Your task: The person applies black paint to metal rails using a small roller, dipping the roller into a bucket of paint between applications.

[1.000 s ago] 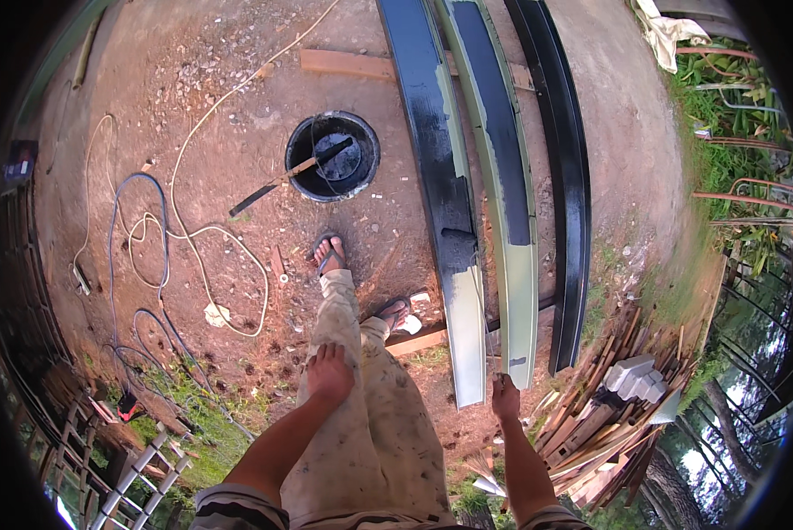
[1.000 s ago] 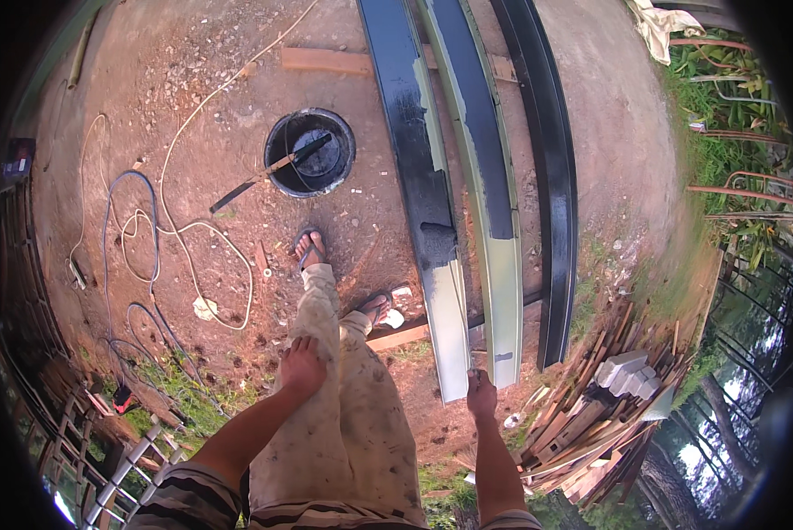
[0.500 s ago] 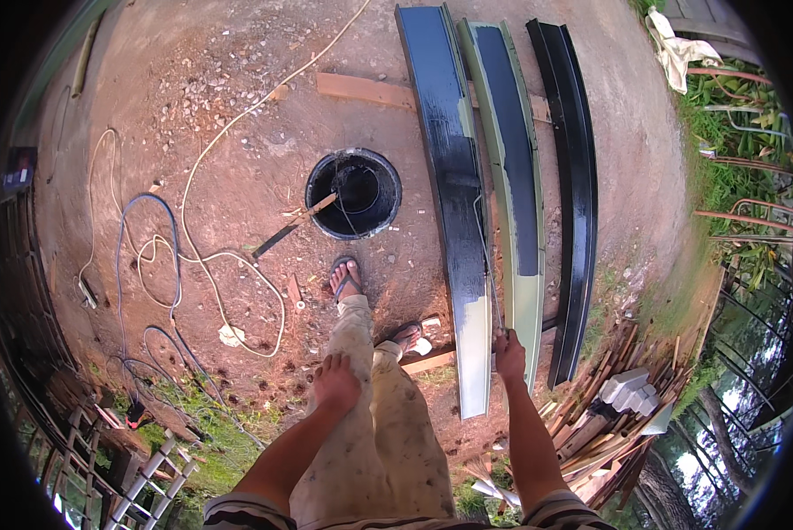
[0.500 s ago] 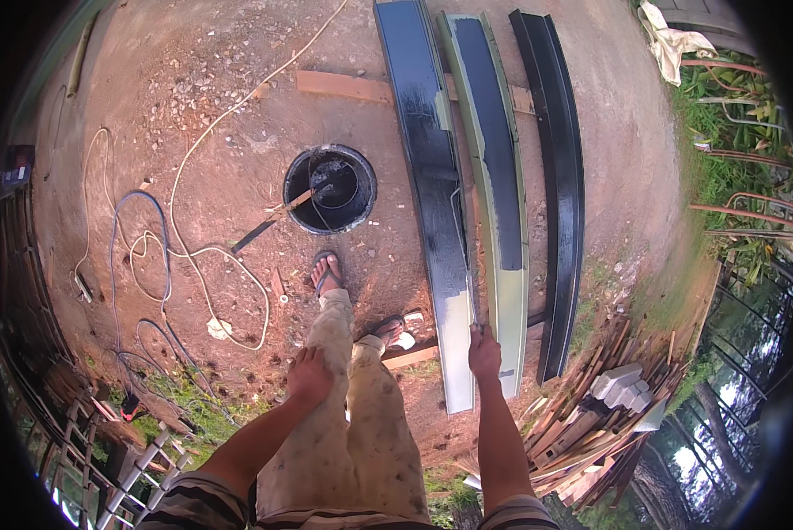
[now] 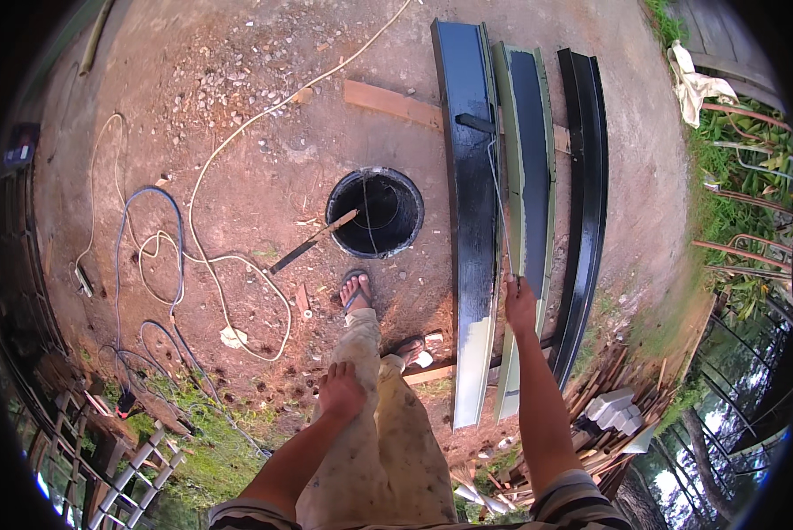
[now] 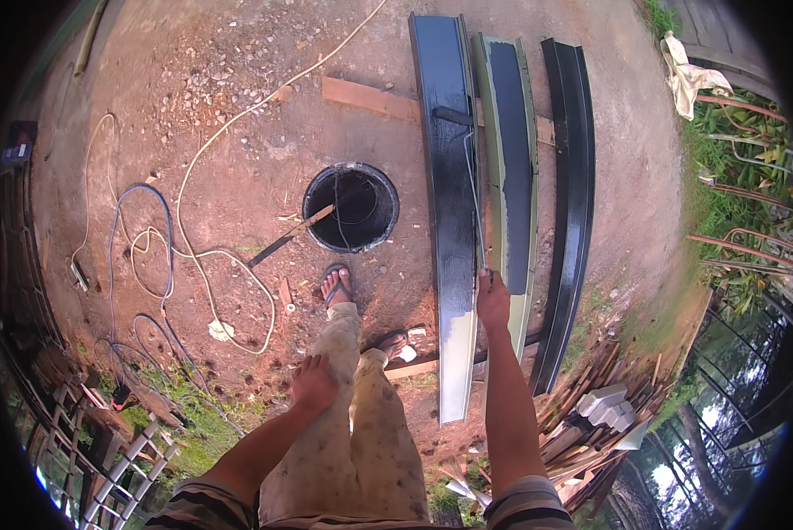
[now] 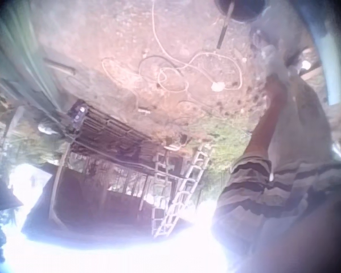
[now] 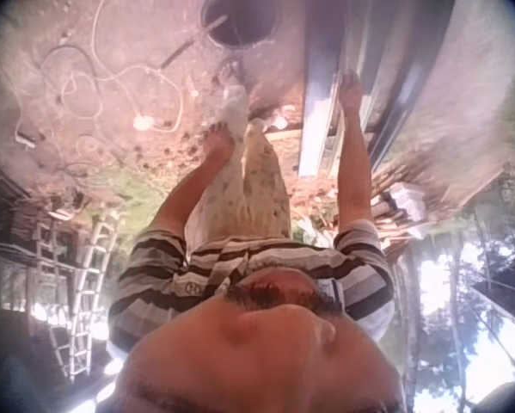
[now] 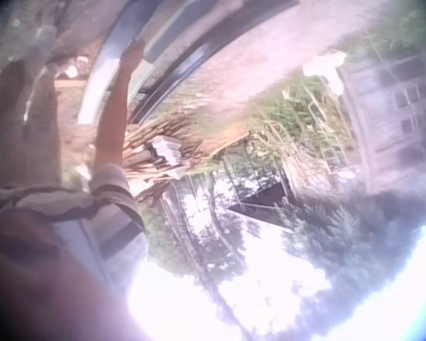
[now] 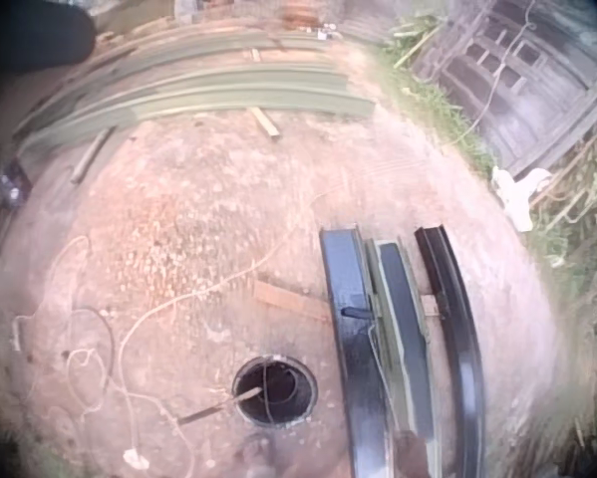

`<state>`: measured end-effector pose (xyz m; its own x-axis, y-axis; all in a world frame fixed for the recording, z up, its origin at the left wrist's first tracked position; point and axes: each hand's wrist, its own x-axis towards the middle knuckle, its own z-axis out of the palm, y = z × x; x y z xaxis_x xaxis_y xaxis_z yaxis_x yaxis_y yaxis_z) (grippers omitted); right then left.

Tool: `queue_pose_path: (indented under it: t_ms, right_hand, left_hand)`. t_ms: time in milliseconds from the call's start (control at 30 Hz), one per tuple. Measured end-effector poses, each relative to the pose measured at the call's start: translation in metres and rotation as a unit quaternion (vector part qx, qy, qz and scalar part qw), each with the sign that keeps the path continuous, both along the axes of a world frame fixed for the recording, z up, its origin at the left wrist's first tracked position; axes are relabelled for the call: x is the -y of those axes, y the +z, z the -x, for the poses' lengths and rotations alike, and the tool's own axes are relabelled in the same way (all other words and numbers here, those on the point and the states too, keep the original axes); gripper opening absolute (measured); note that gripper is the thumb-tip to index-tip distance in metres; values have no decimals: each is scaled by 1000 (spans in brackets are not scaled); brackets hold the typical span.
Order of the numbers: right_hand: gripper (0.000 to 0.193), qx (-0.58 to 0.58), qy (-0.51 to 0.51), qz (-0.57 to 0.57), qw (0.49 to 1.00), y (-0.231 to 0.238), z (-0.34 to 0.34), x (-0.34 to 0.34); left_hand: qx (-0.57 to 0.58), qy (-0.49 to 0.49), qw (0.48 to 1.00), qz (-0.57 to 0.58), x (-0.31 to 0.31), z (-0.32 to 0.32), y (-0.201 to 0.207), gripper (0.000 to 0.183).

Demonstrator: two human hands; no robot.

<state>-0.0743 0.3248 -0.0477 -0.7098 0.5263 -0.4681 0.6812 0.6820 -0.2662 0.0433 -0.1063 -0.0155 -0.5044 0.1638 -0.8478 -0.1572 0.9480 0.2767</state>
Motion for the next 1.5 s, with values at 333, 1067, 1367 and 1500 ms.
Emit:
queue_pose_path:
  t_ms: [333,1067,1367,1500]
  right_hand:
    - [48,-48,22,-20,998,-39,67,7]
    - [60,-3,38,-44,998,-33,115,-17]
    - [46,136,-23,-13,990,41,-266,-19]
    - [44,163,-54,0,985,79,-434,-16]
  left_hand:
    - [32,5,999,-10,2,6,1,56]
    - [-4,8,1000,28,-6,-11,6,59]
    - [-50,-11,999,6,-22,-66,17,54]
    - [-65,-5,998,-5,-38,-88,28,56]
